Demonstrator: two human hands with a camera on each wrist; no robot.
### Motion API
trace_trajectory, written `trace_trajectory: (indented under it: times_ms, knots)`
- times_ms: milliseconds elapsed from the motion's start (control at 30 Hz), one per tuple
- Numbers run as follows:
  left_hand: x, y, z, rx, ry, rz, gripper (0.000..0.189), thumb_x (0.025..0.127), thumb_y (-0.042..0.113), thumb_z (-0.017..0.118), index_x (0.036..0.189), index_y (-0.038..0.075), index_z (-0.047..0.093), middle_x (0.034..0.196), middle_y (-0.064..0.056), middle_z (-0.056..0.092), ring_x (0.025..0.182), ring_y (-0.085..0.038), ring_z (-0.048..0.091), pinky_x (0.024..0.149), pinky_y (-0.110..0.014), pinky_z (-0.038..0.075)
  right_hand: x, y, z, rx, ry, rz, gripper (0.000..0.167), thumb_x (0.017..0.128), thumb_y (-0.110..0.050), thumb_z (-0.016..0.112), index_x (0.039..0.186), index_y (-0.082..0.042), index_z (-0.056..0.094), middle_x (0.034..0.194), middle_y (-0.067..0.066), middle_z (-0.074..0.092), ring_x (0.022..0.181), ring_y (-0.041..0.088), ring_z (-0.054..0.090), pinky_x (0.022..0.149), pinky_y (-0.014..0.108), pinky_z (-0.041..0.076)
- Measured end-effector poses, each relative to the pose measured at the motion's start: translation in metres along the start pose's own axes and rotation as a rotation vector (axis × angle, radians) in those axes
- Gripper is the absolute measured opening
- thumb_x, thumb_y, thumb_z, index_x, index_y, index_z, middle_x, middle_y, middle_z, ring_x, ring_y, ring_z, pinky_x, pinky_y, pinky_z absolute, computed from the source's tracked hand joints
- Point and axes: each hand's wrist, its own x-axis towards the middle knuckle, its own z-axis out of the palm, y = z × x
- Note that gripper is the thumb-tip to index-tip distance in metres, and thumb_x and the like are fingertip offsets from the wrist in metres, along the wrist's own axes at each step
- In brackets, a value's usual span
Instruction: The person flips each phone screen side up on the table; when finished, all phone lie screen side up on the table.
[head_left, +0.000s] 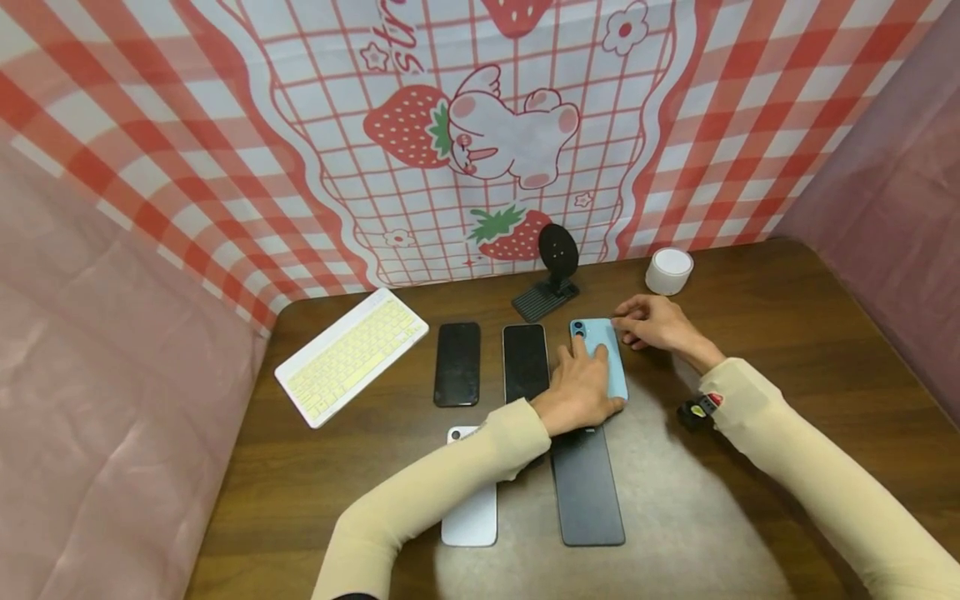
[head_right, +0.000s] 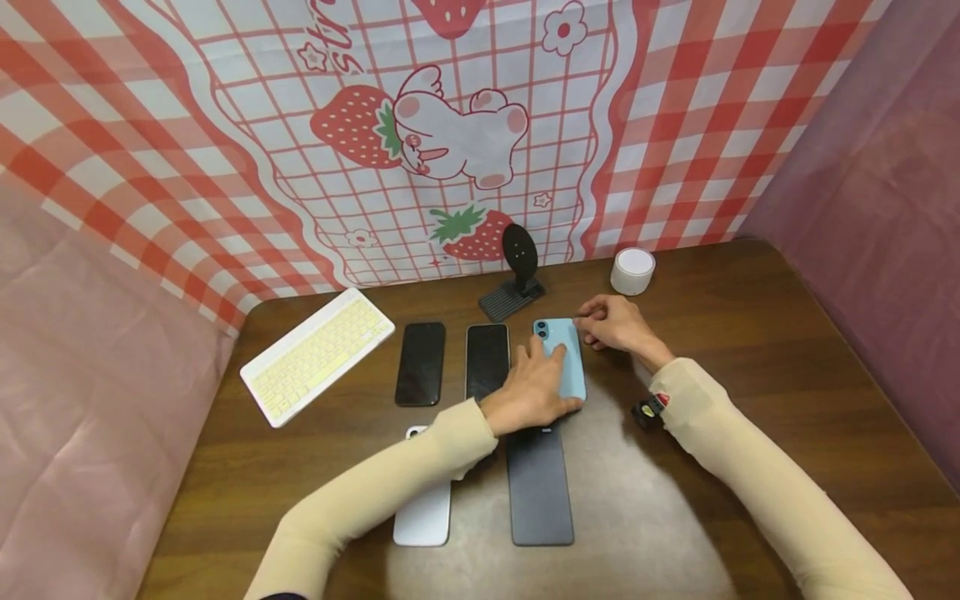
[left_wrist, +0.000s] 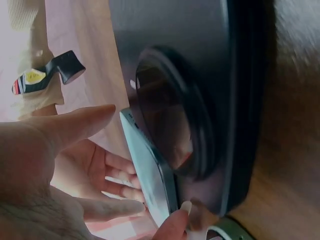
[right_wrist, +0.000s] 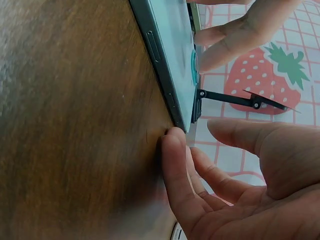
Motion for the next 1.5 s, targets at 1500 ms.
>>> trace_trajectory:
  times_ms: [1500]
  knots:
    - [0.004, 0.015, 0.008, 0.315, 0.037, 0.115, 0.078, 0.095, 0.059, 0.068, 0.145, 0.001, 0.054, 0.149, -0.021, 0.054, 0.134, -0.039, 0.052, 0.108, -0.044, 0.048, 0.002, -0.002, 0.014, -0.002, 0.058, 0.014, 0.032, 0.103, -0.014, 0.06, 0.122, 0.011, 0.067, 0.094, 0.016, 0.076, 0.065, 0.002, 0.066, 0.062, 0.021, 0.059]
